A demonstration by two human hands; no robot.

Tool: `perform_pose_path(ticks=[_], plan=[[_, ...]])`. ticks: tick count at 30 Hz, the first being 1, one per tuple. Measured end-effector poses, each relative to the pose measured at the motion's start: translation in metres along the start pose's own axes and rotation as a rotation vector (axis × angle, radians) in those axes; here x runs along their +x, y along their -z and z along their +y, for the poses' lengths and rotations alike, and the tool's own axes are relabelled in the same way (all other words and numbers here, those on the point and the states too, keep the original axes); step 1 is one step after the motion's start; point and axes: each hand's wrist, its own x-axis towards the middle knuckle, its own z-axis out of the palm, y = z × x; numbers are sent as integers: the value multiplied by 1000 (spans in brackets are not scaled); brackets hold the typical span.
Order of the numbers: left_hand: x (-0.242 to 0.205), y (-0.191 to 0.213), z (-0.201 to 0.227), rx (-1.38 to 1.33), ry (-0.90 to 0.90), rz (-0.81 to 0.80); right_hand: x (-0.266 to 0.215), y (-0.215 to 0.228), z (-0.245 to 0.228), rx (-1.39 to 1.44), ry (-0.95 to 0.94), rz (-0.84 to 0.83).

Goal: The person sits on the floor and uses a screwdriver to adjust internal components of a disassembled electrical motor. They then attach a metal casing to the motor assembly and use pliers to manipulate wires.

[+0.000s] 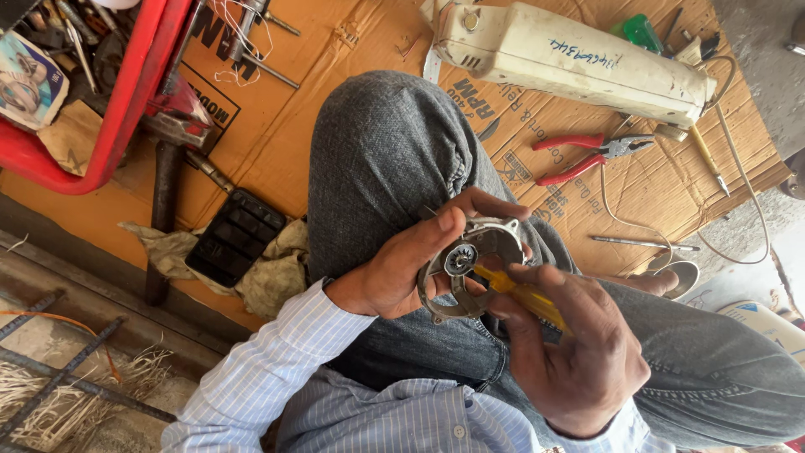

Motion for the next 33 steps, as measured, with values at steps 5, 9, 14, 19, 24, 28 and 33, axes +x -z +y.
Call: perform_pose_path(ticks=[5,9,14,19,24,28,33], plan=[[2,-2,1,24,9,-31,26,5,-10,-61,-59,-163],[6,-1,1,20,24,78,44,-5,-12,23,-82,-210],[7,-2,3,-66,28,82,43,-7,-11,100,-83,-226],[1,-2,1,-50,2,-16,14,-3,4,212,-127,-1],[2,-1,0,-91,-14,-30,-37,-19,30,298,33,388],[3,-1,-2,-43,-40,-13,-64,-32,46,251,188,421],[3,-1,-5,-3,-69,-2,-72,-43,47,211,292,364]])
